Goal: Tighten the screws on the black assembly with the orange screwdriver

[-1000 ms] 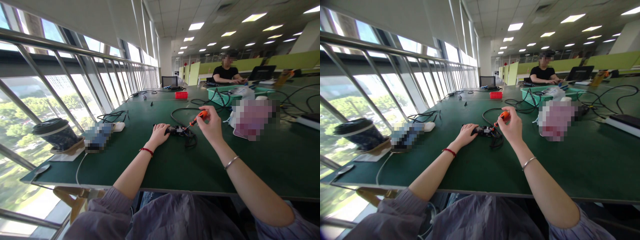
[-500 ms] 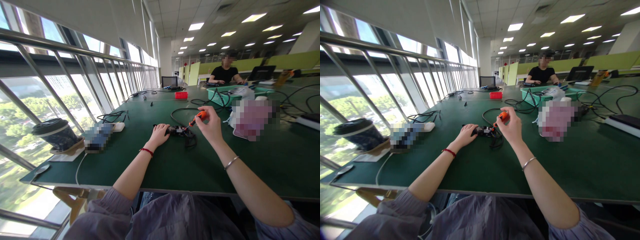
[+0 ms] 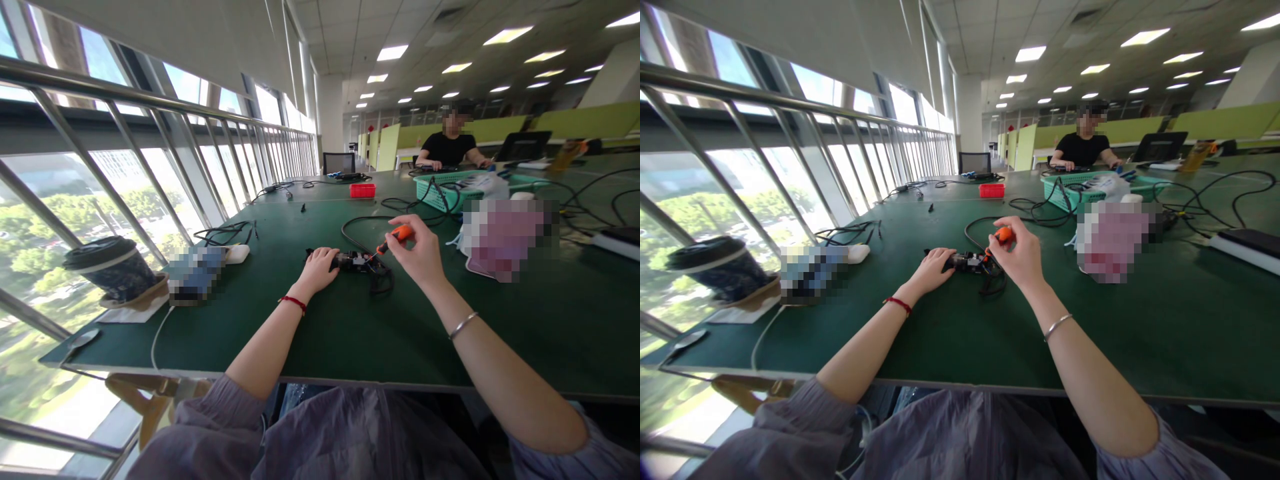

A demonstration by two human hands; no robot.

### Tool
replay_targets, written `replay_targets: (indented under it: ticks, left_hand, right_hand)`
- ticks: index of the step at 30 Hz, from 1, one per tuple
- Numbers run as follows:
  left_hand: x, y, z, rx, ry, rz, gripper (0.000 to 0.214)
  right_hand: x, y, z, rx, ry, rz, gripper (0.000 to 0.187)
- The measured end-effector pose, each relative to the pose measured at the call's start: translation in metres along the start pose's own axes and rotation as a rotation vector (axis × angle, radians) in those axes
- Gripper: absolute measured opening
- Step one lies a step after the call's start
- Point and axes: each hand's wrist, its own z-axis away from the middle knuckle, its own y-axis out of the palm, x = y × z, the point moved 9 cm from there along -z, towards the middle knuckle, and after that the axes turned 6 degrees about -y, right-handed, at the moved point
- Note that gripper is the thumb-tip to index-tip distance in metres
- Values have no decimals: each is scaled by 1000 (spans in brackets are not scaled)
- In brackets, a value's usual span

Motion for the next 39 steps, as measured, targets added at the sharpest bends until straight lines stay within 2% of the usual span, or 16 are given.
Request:
replay_targets:
  ticks: [3,6,13,18,22,29,34,39]
  left_hand:
    - [0,1,0,3,-3,1,50]
    - [0,0,0,7,-11,0,50]
    - [0,-1,0,3,-11,0,49]
    - [1,1,0,0,-10,-4,49]
    - [1,1,0,-2,-3,-3,49]
    - [1,0,0,2,-3,2,49]
    - [1,1,0,4,-2,-7,49]
    - [0,1,-1,3,3,-5,49]
  right_hand:
    - [-1,2,1,35,26,18,12]
    - [-1,-1,1,5,14,33,12]
    - [3,-2,0,-36,-61,7,28]
    - [-1,1,1,22,16,22,13]
    - [1,1,2,31,18,34,13]
    - [6,2,1,12,-67,-5,29]
    - [4,2,1,44,-26,54,12]
    - [3,1,1,20,-15,54,15]
